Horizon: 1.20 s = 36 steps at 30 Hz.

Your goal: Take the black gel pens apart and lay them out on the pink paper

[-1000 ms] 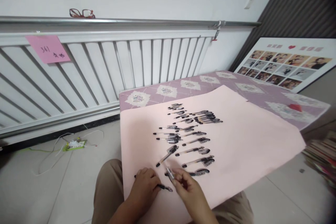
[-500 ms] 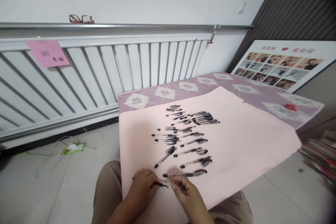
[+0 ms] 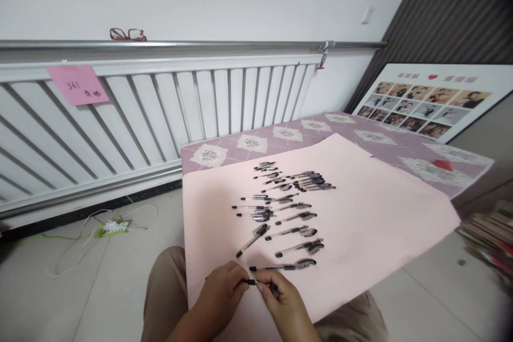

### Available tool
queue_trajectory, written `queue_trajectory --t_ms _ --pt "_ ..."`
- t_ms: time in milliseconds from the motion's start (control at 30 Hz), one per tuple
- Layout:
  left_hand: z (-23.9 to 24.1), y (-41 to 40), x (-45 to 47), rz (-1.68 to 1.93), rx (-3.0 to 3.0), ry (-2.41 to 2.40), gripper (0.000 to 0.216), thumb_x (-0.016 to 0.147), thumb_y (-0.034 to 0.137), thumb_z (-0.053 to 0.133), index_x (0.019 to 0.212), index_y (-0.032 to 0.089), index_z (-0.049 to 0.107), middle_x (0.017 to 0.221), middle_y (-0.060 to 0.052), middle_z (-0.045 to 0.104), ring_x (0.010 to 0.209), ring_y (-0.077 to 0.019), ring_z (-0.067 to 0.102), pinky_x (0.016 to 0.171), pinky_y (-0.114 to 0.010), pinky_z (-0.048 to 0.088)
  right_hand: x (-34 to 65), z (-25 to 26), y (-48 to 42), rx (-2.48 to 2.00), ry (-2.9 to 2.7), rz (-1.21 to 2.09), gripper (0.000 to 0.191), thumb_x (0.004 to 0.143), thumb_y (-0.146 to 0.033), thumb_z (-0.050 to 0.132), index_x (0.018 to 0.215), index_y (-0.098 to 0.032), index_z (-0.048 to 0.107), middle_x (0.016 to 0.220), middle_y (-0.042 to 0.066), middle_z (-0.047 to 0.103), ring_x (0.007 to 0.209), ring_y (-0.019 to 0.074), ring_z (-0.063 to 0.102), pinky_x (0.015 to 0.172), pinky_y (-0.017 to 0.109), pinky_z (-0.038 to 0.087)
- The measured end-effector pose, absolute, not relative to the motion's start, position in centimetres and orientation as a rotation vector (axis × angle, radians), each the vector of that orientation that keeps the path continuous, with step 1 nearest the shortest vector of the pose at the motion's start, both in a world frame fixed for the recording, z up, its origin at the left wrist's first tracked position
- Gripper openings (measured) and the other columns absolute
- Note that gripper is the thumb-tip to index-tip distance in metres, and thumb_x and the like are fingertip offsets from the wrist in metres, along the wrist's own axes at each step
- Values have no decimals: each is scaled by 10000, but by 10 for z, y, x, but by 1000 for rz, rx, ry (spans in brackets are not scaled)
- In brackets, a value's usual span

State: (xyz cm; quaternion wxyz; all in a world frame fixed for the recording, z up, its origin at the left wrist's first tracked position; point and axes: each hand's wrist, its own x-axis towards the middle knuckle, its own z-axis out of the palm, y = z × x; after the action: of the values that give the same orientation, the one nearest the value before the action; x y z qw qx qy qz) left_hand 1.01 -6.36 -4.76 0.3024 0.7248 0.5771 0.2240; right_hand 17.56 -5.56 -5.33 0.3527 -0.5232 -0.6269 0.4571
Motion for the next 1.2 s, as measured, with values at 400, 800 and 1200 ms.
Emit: queue_trajectory --t_ms 400,800,1200 --pt "-25 -79 23 714 2024 1592 132 782 156 452 796 218 568 801 -31 613 751 -180 547 668 -300 401 180 -25 -65 -1241 -1611 1090 119 770 -296 551 716 -212 615 743 27 636 707 174 584 688 263 454" --pt "-19 -77 26 1016 1663 1306 246 773 129 472 953 213 617 813 -43 583 763 -138 569 688 -250 452 201 -5 -58 -1396 -1505 1250 284 789 -414 496 1001 -226 477 658 -41 479 570 130 476 565 248 408" --pt "-19 -73 29 995 1113 1207 176 726 231 536 863 170 628 715 -3 563 558 -91 491 564 -250 402 196 7 -64 -1192 -1130 1696 243 802 -451 486 817 -211 523 630 -36 481 506 93 411 417 192 318"
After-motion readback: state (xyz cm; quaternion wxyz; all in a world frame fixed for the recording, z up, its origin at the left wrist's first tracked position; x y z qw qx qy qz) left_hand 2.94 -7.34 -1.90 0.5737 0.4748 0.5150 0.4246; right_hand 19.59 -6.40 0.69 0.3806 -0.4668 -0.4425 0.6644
